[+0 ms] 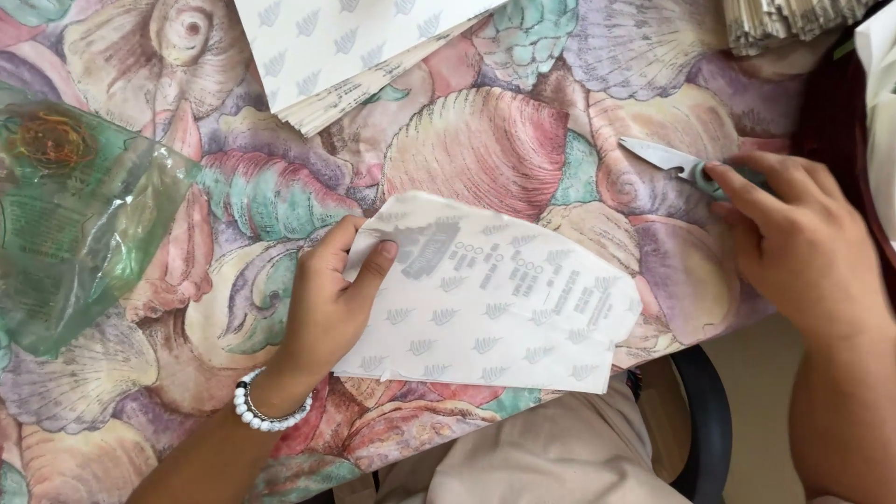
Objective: Folding and cutting paper sheets to prepare paper bags.
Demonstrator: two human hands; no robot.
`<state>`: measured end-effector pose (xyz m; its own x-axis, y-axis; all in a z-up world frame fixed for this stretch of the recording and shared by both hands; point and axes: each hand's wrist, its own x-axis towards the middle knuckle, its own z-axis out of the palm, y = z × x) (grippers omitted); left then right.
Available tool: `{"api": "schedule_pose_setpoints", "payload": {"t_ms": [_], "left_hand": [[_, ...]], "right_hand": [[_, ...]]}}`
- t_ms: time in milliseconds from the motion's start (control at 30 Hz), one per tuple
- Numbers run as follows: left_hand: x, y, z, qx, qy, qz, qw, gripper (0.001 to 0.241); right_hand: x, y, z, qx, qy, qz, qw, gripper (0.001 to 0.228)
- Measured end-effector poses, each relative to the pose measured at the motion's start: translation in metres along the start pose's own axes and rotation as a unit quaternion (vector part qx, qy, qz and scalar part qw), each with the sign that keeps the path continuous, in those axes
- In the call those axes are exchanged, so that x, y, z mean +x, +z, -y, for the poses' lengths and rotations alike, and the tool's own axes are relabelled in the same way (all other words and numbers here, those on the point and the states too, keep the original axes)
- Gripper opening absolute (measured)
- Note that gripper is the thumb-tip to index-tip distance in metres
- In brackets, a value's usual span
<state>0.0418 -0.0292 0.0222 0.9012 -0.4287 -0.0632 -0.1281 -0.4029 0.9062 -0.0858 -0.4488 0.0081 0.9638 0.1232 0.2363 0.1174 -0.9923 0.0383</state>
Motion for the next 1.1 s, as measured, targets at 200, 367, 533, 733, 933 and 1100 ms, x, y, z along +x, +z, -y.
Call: {"api": "schedule_pose_setpoints", "payload": {"t_ms": [200,367,533,733,933,1100], "left_hand": [[-0.001,0.001,0.002,-0.008,0.004,-0.016,1.000,0.022],[-0.005,0.004,-0.004,-0.026,-0.008,0.000,1.000,0.020],[-0.010,0.008,-0.009,-0.056,-0.043,0.013,0.997,0.026],[-0.008,0.005,-0.010,-0.083,-0.107,0.022,0.991,0.023],[0.001,-0.011,-0.018,0.039,0.003,0.035,0.999,0.054],[0.036,-0.018,-0.042,0.131,0.254,-0.037,0.958,0.073]], "right_hand": [[0.009,-0.005,-0.015,0.171,-0.009,-0.043,0.984,0.024],[0.039,-0.024,0.056,0.306,0.020,-0.037,0.951,0.030],[0.067,-0.014,0.103,0.428,-0.019,-0.007,0.904,0.054],[0.067,-0.006,0.112,0.430,0.029,0.009,0.902,0.024],[0.061,0.001,0.104,0.419,0.068,-0.015,0.905,0.027],[0.063,0.001,0.104,0.456,0.050,-0.047,0.887,0.028]]}}
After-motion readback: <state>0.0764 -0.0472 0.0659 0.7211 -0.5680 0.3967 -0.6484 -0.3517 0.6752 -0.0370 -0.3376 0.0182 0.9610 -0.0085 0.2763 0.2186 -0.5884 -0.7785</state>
